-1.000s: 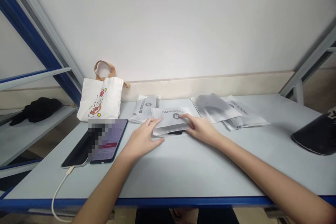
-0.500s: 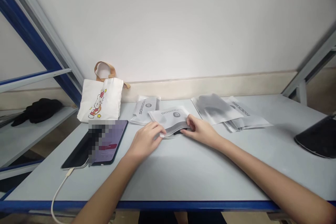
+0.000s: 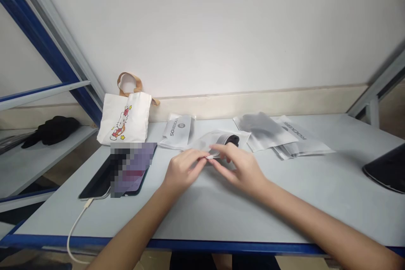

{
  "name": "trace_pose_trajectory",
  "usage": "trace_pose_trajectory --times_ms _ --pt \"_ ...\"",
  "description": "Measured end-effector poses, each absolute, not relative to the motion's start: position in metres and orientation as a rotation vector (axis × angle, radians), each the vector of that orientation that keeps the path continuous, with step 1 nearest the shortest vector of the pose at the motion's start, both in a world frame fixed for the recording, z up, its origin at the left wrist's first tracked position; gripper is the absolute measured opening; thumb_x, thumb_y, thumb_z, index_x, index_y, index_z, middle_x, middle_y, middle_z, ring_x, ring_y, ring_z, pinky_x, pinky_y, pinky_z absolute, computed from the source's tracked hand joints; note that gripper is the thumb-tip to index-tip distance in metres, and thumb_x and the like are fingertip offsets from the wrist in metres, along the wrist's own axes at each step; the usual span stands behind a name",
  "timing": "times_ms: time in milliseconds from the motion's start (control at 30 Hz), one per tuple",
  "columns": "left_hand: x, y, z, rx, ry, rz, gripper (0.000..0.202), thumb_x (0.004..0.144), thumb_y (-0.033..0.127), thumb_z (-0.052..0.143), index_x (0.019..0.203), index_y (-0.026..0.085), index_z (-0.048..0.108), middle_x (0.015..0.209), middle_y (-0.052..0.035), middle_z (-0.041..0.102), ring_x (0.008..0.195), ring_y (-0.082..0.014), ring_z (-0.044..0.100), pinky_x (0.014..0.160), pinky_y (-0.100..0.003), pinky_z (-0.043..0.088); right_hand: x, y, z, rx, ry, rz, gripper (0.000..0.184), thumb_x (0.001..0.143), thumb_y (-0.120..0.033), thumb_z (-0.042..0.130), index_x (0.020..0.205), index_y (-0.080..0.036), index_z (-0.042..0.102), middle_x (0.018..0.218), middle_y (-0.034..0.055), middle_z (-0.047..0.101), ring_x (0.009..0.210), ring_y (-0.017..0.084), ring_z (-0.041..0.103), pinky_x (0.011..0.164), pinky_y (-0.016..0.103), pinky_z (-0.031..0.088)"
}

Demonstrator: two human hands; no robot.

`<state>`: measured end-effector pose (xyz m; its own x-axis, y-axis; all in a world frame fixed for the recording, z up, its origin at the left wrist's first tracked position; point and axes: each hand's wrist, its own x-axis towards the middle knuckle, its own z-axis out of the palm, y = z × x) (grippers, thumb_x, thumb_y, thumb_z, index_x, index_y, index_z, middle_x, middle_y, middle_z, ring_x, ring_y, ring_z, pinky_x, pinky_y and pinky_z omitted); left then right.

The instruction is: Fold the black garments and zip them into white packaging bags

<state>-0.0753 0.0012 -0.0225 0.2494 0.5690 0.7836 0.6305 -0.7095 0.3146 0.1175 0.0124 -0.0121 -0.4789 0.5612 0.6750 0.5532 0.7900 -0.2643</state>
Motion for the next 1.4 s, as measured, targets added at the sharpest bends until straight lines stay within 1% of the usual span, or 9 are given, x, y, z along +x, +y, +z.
trace_pose_trajectory --times_ms 333,600,767,833,933,1000,1167,1333,1400 --pt "-0.072 -0.005 -0.022 -2.249 -1.018 -1.198 0.013 0.082 0.013 0.052 0.079 0.019 0.063 0.071 0.0011 0.071 0.062 -0.012 0.066 0.061 -0.023 0.051 0.117 0.012 -0.019 -0.752 -2.408 -0.52 0.026 0.096 -0.021 0.035 0.108 -0.016 0.056 0.08 0.0058 0.061 0.069 0.016 0.052 0.062 0.03 0.034" --pt "-0.08 -0.012 -0.009 -1.916 -0.956 -1.299 0.012 0.078 0.011 0.059 0.081 0.021 0.064 0.065 0.0024 0.071 0.054 -0.0125 0.064 0.049 -0.024 0.045 0.16 0.066 -0.008 -1.146 -2.227 -0.624 0.027 0.095 -0.021 0.031 0.104 -0.017 0.056 0.097 0.0119 0.06 0.086 0.023 0.052 0.074 0.035 0.033" --pt "-0.075 -0.015 -0.01 -1.987 -0.899 -1.364 0.011 0.076 0.011 0.06 0.081 0.021 0.06 0.061 0.0038 0.067 0.053 -0.0119 0.06 0.049 -0.024 0.043 0.177 0.081 -0.007 -1.384 -2.145 -0.414 0.026 0.095 -0.03 0.03 0.105 -0.018 0.051 0.095 0.009 0.06 0.071 0.019 0.054 0.061 0.031 0.034" --pt "-0.074 -0.011 -0.014 -2.124 -0.956 -1.378 0.011 0.076 0.018 0.063 0.086 0.021 0.059 0.074 0.0014 0.069 0.069 -0.0145 0.063 0.063 -0.026 0.049 0.176 0.079 -0.009 -1.405 -2.097 -0.232 0.024 0.095 -0.031 0.03 0.107 -0.02 0.047 0.096 0.0065 0.06 0.069 0.017 0.055 0.058 0.029 0.035" --pt "-0.077 0.0 -0.021 -2.378 -1.232 -1.124 0.051 0.071 0.039 0.068 0.116 0.02 0.051 0.117 -0.0084 0.062 0.106 -0.0242 0.057 0.088 -0.037 0.046 0.176 0.077 -0.011 -1.438 -2.074 -0.119 0.022 0.094 -0.032 0.03 0.106 -0.022 0.045 0.096 0.0052 0.062 0.069 0.017 0.057 0.057 0.028 0.036" --pt "-0.079 0.007 -0.025 -2.496 -1.427 -0.865 0.069 0.073 0.038 0.065 0.133 0.02 0.036 0.133 -0.0116 0.05 0.116 -0.0275 0.051 0.091 -0.04 0.045 0.179 0.078 -0.011 -1.46 -2.066 -0.093 0.021 0.094 -0.033 0.03 0.105 -0.022 0.045 0.097 0.0054 0.062 0.07 0.018 0.057 0.056 0.028 0.036" --pt "-0.075 0.008 -0.032 -2.525 -1.591 -0.73 0.062 0.075 0.008 0.046 0.133 0.029 0.039 0.124 -0.0001 0.059 0.101 -0.0188 0.061 0.072 -0.027 0.05 0.184 0.081 -0.009 -1.437 -2.048 0.041 0.019 0.093 -0.035 0.033 0.103 -0.023 0.043 0.094 0.004 0.062 0.064 0.015 0.056 0.056 0.028 0.039" --pt "-0.077 0.004 -0.021 -2.145 -1.304 -1.062 0.049 0.072 0.006 0.047 0.115 0.025 0.06 0.099 0.0028 0.071 0.071 -0.0153 0.063 0.062 -0.026 0.045 0.179 0.075 -0.006 -1.362 -2.038 0.126 0.027 0.091 -0.042 0.038 0.11 -0.024 0.043 0.099 0.0045 0.062 0.073 0.017 0.06 0.062 0.03 0.045" --pt "-0.084 0.009 -0.006 -1.972 -1.249 -1.126 0.045 0.073 0.009 0.051 0.114 0.026 0.062 0.102 0.003 0.07 0.071 -0.0159 0.062 0.062 -0.027 0.045 0.179 0.073 -0.004 -1.342 -2.038 0.127 0.033 0.09 -0.043 0.04 0.118 -0.025 0.041 0.102 0.0041 0.062 0.079 0.018 0.06 0.066 0.03 0.046"
